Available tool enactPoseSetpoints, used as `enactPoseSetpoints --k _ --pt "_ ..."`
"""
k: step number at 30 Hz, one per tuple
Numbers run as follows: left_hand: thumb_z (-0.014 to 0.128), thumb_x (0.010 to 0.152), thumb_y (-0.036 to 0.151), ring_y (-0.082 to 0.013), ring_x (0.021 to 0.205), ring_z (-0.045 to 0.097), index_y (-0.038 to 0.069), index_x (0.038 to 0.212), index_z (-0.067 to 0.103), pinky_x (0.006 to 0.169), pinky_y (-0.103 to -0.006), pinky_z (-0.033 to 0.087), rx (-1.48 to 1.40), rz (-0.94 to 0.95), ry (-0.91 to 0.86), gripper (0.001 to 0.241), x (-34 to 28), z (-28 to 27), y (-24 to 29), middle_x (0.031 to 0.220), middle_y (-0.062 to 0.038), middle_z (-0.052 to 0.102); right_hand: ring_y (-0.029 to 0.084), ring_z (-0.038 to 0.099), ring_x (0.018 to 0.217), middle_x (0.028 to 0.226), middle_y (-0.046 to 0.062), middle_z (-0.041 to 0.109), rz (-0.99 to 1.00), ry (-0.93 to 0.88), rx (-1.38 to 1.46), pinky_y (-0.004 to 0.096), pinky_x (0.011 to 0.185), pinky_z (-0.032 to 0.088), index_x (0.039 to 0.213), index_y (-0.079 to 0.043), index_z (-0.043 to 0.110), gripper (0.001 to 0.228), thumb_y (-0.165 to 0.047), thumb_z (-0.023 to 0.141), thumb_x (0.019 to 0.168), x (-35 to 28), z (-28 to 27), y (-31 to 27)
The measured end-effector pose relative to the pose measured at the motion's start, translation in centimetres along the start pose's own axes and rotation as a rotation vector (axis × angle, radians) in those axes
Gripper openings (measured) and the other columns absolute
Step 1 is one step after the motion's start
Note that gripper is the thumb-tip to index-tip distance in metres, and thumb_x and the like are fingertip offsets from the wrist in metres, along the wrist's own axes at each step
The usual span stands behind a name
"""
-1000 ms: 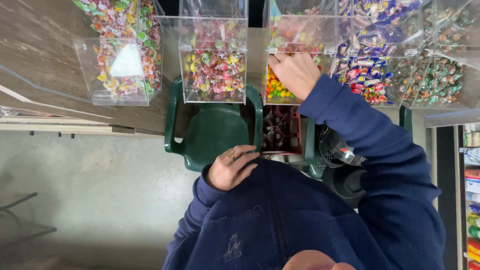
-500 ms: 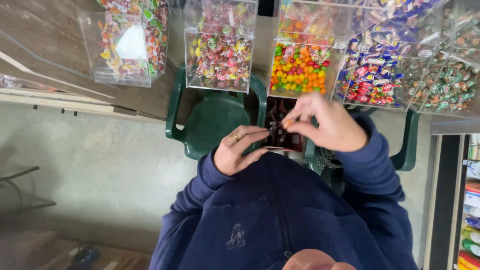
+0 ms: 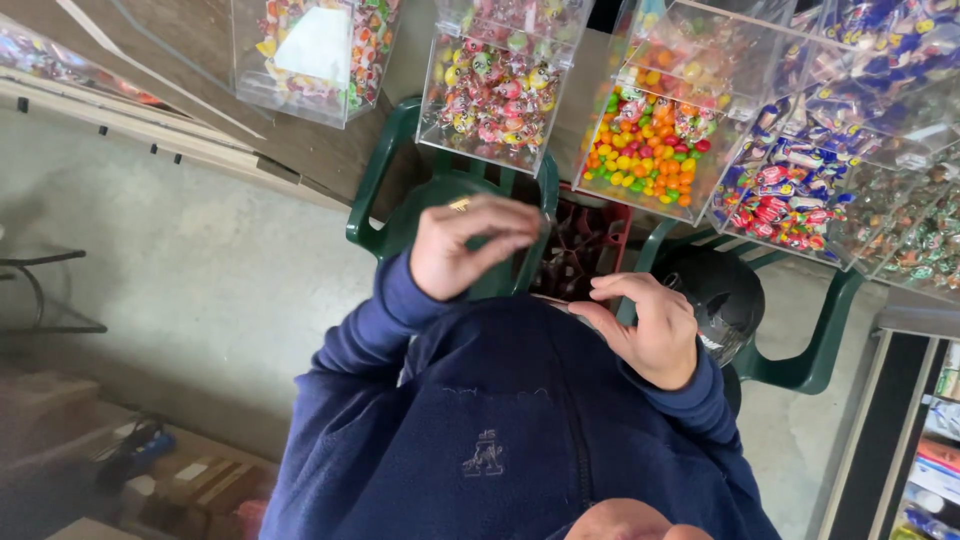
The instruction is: Picking and unwrapping various types of candies from display bins.
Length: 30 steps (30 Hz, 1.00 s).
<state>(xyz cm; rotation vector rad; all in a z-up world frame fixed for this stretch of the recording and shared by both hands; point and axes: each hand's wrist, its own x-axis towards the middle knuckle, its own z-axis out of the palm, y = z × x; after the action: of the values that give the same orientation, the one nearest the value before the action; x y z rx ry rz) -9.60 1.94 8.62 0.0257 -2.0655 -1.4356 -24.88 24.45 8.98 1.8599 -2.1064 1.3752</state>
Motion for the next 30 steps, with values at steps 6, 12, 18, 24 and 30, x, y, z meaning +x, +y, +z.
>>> enactPoseSetpoints --k 6,12,18,24,30 --pt "0.071 0.097 0.003 -0.0348 0.123 0.067 -0.003 0.139 0.058 0.102 -0.0388 0.057 0.745 0.241 -0.162 0.045 5.6 -5.4 -5.1 0.148 -0.021 0.055 0.026 0.074 0.086 0.097 0.01 0.074 0.029 -0.074 -0.009 0.032 0.075 0.059 0.099 -0.002 0.063 0.037 -0.014 0.09 0.077 -1.7 -0.1 1.1" --pt "0.061 0.1 0.009 -0.0331 0.132 0.062 -0.008 0.146 0.055 0.096 -0.0383 0.056 1.125 0.243 -0.365 0.049 8.5 -4.8 -14.9 0.158 -0.028 0.045 0.026 0.074 0.086 0.099 0.012 0.073 0.107 -0.102 -0.018 0.033 0.075 0.059 0.1 -0.003 0.065 0.033 -0.011 0.088 0.078 -2.7 -0.4 1.2" --pt "0.068 0.094 0.05 -0.0548 0.135 0.041 -0.01 0.146 0.049 0.112 -0.0603 0.034 1.224 0.138 -0.286 0.081 10.7 -3.6 -18.8 0.154 -0.032 0.037 0.025 0.073 0.089 0.101 0.011 0.073 0.202 -0.033 -0.035 0.032 0.077 0.058 0.102 0.0 0.065 0.031 -0.011 0.086 0.082 -4.3 -0.4 1.5" --pt "0.071 0.092 0.052 -0.0568 0.131 0.043 -0.008 0.147 0.049 0.109 -0.057 0.037 1.255 0.164 -0.273 0.084 8.0 -3.7 -11.8 0.152 -0.031 0.042 0.024 0.073 0.088 0.098 0.011 0.072 0.278 -0.017 -0.043 0.032 0.075 0.057 0.099 0.0 0.066 0.026 -0.008 0.085 0.082 -4.9 -0.8 1.7" --pt "0.071 0.09 0.027 -0.0311 0.088 0.069 0.0 0.12 0.068 0.078 -0.0431 0.056 0.945 0.23 -0.446 0.04 6.9 0.4 -0.7 0.091 -0.012 0.07 0.021 0.073 0.083 0.093 0.01 0.072 0.341 0.08 -0.014 0.03 0.075 0.056 0.095 -0.001 0.066 0.022 -0.005 0.084 0.083 -7.0 -1.1 2.3"
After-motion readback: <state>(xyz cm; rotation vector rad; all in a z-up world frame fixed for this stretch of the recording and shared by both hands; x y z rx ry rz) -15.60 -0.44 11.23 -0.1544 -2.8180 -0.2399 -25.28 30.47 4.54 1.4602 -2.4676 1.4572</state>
